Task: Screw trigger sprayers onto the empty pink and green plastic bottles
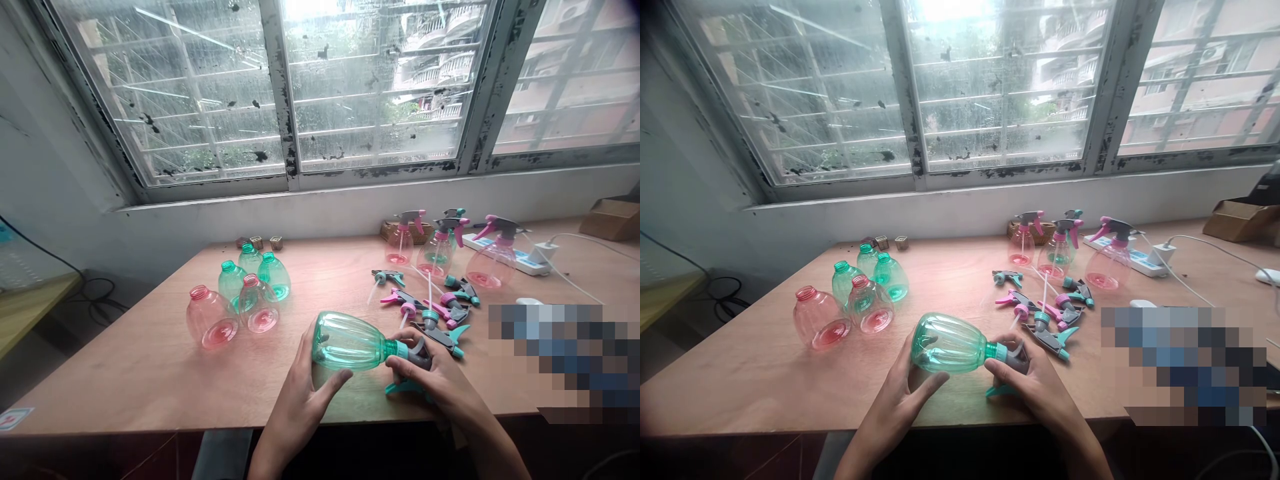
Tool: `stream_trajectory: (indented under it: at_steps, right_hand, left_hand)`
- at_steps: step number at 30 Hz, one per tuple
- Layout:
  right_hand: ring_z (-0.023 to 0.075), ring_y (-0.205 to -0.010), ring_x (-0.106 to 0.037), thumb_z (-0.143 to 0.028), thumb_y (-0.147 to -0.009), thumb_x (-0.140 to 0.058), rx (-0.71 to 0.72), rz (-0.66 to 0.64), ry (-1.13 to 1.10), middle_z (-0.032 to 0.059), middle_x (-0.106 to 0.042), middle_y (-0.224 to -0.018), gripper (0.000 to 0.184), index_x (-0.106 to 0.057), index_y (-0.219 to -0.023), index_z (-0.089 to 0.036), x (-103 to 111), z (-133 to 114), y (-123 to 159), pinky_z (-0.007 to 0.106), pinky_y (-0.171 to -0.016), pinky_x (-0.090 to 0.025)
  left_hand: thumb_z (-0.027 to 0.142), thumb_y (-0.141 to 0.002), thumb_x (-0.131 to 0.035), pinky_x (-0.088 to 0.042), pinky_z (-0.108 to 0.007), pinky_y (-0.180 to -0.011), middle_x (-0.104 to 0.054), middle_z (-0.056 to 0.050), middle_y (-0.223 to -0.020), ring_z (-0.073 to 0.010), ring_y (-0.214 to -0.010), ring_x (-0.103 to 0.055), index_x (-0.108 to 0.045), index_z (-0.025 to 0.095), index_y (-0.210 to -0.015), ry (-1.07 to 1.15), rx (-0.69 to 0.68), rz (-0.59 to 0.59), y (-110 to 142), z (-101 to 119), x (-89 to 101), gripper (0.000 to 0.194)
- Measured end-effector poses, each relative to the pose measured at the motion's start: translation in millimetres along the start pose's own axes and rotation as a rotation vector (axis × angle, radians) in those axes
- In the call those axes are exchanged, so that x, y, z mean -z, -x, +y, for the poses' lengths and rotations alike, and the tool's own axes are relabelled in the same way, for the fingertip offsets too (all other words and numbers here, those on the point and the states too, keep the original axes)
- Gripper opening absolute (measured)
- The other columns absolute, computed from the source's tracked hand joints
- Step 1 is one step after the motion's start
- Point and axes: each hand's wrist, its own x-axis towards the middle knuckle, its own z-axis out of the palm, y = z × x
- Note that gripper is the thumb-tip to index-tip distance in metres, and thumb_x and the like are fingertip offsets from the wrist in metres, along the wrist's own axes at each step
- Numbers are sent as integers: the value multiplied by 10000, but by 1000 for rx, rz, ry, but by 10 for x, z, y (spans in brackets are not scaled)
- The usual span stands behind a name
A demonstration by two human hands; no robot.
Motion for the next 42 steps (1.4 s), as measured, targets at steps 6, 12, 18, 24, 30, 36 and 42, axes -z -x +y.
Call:
stream_trajectory:
  at_steps: [6,12,18,24,30,36,42]
  right_hand:
    - [181,-679,-700,-491,-829,-833,1,11,4,-36,-693,-711,383,-654,-1007,-202,-3,-10,17,269,-636,-601]
    - [189,-688,-721,-487,-841,-823,1,0,24,-31,-705,-723,374,-651,-1011,-202,9,-10,-10,278,-659,-604]
    - [194,-698,-720,-488,-848,-814,0,2,34,-29,-705,-717,375,-642,-1016,-199,-3,-22,-1,280,-654,-604]
    - [200,-688,-723,-493,-835,-825,0,-4,30,-29,-706,-716,386,-648,-1009,-197,0,-23,-3,296,-662,-606]
    - [203,-691,-727,-494,-834,-828,0,5,18,-27,-708,-727,387,-658,-1015,-197,6,-12,-3,299,-655,-608]
    - [202,-697,-723,-492,-847,-818,6,-10,40,-25,-711,-717,386,-648,-1025,-195,16,-5,-13,311,-688,-607]
    - [208,-673,-721,-497,-815,-838,20,51,-3,-25,-706,-695,389,-671,-994,-195,-36,-41,24,313,-647,-618]
  left_hand:
    - [469,-957,-673,-265,-473,-1281,-442,-65,-1624,-302,-1538,-357,-282,318,-1604,1,5,0,-2,-8,-7,771]
    - [461,-959,-676,-264,-469,-1282,-445,-67,-1620,-294,-1535,-359,-292,311,-1597,-7,0,-2,5,5,-7,760]
    - [464,-962,-671,-269,-461,-1280,-440,-71,-1622,-285,-1534,-362,-273,307,-1603,-10,7,-5,3,11,-10,771]
    - [462,-965,-668,-256,-470,-1286,-437,-72,-1625,-291,-1541,-353,-267,310,-1606,-13,2,-6,1,20,-6,771]
    - [447,-958,-679,-243,-506,-1289,-432,-92,-1626,-310,-1546,-342,-285,299,-1602,1,2,3,2,17,-9,769]
    - [450,-965,-673,-244,-471,-1294,-417,-75,-1636,-283,-1549,-337,-278,310,-1602,-13,-7,-1,1,10,-6,763]
    - [443,-967,-672,-243,-485,-1294,-414,-73,-1637,-287,-1552,-331,-273,323,-1605,-14,-10,1,6,10,-10,762]
